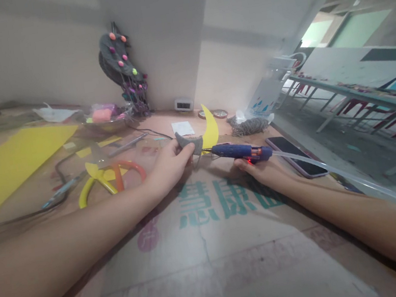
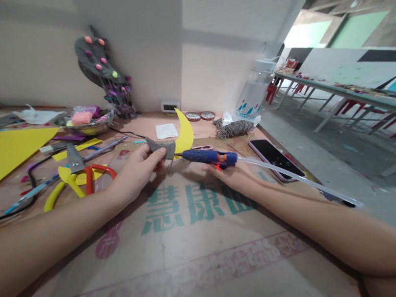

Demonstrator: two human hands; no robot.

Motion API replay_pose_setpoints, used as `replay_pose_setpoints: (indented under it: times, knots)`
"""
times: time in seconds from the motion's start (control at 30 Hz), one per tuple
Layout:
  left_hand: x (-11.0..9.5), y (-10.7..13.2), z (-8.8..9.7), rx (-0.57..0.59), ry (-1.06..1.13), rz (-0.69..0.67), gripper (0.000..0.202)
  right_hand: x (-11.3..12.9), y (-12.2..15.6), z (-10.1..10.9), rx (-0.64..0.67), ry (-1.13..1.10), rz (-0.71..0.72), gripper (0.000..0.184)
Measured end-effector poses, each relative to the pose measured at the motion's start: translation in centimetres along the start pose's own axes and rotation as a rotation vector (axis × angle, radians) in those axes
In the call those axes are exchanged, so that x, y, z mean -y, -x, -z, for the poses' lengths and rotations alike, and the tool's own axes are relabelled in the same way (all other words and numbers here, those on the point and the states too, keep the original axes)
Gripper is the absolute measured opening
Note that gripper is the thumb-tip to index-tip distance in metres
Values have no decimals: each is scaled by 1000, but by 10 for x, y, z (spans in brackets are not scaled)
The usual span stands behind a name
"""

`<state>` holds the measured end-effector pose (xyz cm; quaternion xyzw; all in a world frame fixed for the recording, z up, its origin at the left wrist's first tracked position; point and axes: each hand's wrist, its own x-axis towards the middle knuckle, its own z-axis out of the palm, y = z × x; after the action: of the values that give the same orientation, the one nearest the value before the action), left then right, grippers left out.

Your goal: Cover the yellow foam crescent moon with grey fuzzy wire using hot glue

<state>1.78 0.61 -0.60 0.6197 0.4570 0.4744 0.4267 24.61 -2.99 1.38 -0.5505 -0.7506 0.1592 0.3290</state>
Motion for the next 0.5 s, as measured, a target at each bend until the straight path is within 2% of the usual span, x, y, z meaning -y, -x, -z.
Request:
replay_pose_setpoints:
  times: [0.27,0.5]
  knots:
    - [4,-1,0,-7,-14,-43,19,3,0,0,-25,-26,-16,25]
    - [5,-1,1,-6,-45,-54,21,1,1,0,-34,13,-26,32]
